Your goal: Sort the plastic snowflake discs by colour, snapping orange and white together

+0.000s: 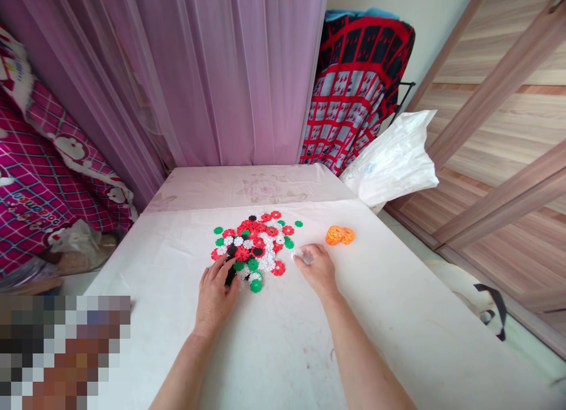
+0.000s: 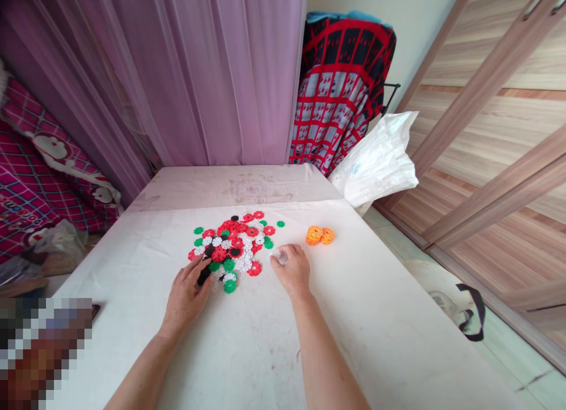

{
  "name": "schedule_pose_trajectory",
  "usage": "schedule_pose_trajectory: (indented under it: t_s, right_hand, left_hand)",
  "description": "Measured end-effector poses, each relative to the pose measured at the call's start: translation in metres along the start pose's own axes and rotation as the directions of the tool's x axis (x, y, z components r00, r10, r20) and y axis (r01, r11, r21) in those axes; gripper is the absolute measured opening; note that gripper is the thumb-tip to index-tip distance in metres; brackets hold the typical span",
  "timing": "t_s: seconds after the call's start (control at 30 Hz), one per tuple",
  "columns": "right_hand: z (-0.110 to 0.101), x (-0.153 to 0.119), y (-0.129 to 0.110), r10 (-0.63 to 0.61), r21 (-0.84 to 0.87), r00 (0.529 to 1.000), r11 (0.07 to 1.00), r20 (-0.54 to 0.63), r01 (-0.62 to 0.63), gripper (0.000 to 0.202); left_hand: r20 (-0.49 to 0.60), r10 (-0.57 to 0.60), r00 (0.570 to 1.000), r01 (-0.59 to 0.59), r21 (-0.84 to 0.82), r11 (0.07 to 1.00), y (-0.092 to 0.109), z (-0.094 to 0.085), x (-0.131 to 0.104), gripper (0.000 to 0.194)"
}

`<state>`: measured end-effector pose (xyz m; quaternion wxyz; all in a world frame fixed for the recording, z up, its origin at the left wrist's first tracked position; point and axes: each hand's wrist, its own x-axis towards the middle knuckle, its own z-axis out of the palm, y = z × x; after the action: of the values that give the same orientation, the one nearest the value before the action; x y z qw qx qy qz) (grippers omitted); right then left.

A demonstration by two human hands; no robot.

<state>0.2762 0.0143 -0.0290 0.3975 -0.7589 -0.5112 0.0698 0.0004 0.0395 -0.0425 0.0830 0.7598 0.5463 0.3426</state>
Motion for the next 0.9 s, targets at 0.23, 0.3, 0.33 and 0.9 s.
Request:
schedule_pose_trajectory:
  t_s: [0.23,0.3,0.33,0.9]
  right_hand:
    - [0.0046,0.0013,-0.0046,-0.034,-0.091,0.999,0.995,0.001,0.034,0.017]
    - [0.0044,0.0012,-0.0040,-0.039,-0.105,0.999,0.994,0.001,0.039,0.017]
    - [0.0043,0.0011,-0.0040,-0.040,-0.113,0.999,0.993,0.002,0.040,0.017]
    - [0.0029,-0.0018,-0.0054,-0.074,-0.203,0.996,0.976,0.046,0.082,0.018]
  left_hand:
    - [-0.002,0.002,1.000,-0.002,0.004,1.000,0.0008,-0.0005,-0.0003,0.039]
    - [-0.003,0.001,1.000,-0.001,0.003,1.000,0.0013,-0.0006,-0.0003,0.039]
    - [-0.003,-0.001,1.000,0.001,0.003,1.000,0.0015,-0.0008,-0.0003,0.039]
    - [0.005,-0.011,1.000,0.011,0.000,1.000,0.0004,-0.0002,-0.0010,0.040]
